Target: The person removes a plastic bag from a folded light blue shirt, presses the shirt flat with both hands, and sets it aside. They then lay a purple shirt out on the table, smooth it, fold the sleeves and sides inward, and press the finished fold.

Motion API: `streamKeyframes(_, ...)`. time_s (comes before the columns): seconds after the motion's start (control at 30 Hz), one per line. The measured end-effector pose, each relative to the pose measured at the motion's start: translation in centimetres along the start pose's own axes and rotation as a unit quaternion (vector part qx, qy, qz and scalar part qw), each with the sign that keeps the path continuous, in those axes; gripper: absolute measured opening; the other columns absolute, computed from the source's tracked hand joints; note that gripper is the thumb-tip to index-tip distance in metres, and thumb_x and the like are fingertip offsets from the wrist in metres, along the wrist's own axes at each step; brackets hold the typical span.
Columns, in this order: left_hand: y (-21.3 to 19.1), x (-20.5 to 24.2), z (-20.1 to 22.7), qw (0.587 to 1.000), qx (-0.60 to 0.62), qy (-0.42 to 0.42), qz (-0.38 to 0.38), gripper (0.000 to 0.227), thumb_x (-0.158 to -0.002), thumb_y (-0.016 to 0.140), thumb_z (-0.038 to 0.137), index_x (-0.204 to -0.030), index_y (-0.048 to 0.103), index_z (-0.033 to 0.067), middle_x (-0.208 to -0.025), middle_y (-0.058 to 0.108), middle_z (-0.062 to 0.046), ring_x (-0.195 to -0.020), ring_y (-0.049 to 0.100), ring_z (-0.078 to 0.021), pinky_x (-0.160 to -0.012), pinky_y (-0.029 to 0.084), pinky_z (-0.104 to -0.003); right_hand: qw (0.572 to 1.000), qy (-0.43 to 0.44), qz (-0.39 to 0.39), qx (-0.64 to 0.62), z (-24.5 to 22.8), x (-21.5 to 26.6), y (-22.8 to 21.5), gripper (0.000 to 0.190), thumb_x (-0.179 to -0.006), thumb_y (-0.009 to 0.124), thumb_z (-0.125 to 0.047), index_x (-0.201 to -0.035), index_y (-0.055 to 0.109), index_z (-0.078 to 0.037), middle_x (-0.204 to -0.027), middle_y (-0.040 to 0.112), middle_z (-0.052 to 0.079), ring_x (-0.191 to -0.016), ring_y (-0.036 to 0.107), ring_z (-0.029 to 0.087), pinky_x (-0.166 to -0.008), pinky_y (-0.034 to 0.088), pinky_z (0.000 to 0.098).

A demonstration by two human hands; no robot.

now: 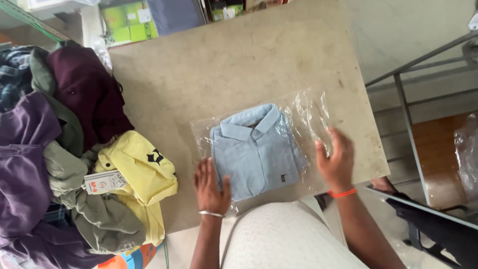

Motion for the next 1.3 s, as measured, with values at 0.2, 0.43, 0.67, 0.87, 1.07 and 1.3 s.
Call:
streamKeyframes(0.2,0.0,0.5,-3.6,0.999,-0.034,0.021,0.029,0.059,-0.097,0.055,0.028,-0.146,0.049,-0.0042,-0.155,0.046,-0.025,-0.148,0.038,-0.0427,-0.123,0.024,-0.054,0.959,0.044,-0.085,0.265,5.8,-4.1,0.3,0.092,-0.099,0.060,-0.066,-0.161,0.033,-0.003,-0.143,0.054,0.028,-0.124,0.055,0.050,-0.102,0.046,0.0523)
streamKeyframes(0.43,-0.3,0.1,-3.6,0.997,-0.028,0.008,0.069,0.050,-0.098,0.054,0.023,-0.140,0.057,-0.0046,-0.152,0.052,-0.024,-0.146,0.042,-0.0402,-0.123,0.026,-0.053,0.986,0.020,-0.152,0.069,5.8,-6.7,2.3,0.102,-0.097,0.075,-0.062,-0.152,0.034,0.013,-0.132,0.058,0.035,-0.125,0.058,0.038,-0.100,0.049,0.0412)
streamKeyframes(0.67,-0.9,0.2,-3.0,0.998,-0.029,0.013,0.057,0.049,-0.097,0.054,0.020,-0.138,0.057,-0.0062,-0.151,0.051,-0.025,-0.144,0.042,-0.0436,-0.122,0.027,-0.053,0.968,0.032,-0.250,-0.014,-7.8,-3.7,-0.6,0.034,-0.098,0.064,-0.028,-0.112,0.077,0.000,-0.069,0.072,0.003,-0.064,0.059,0.013,-0.062,0.049,0.0296)
streamKeyframes(0.87,-0.6,0.8,-4.7,0.996,0.045,0.005,0.074,0.041,-0.099,0.053,0.018,-0.132,0.061,-0.0047,-0.146,0.057,-0.024,-0.142,0.045,-0.0443,-0.122,0.029,-0.053,0.980,-0.121,-0.153,0.030,-23.6,-1.4,-5.7,0.022,-0.097,0.064,-0.020,-0.105,0.078,-0.004,-0.064,0.066,0.009,-0.054,0.063,0.020,-0.055,0.049,0.0333)
streamKeyframes(1.07,-0.7,0.8,-5.5,0.991,0.113,-0.009,0.076,0.044,-0.104,0.050,0.022,-0.137,0.060,-0.0044,-0.145,0.058,-0.024,-0.142,0.047,-0.0448,-0.120,0.034,-0.052,0.919,-0.380,-0.096,0.029,-34.1,2.9,-10.4,0.011,-0.092,0.071,-0.015,-0.098,0.076,-0.007,-0.069,0.066,0.008,-0.060,0.062,0.028,-0.056,0.048,0.0380)
streamKeyframes(1.3,6.9,1.7,-6.0,0.772,0.560,-0.291,-0.071,0.068,-0.098,0.052,0.050,-0.151,0.050,0.0065,-0.131,0.071,-0.017,-0.112,0.066,-0.0282,-0.094,0.052,-0.045,0.851,-0.492,-0.154,-0.099,-35.7,5.1,-12.9,0.010,-0.089,0.076,-0.013,-0.092,0.071,-0.005,-0.071,0.067,0.004,-0.059,0.063,0.023,-0.053,0.047,0.0372)
Point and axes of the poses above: each hand's wrist, its own x-axis away from the middle knuckle, its own y-axis out of the palm, z = x × y, the point moved 10 cm from there along -x, towards the middle knuckle
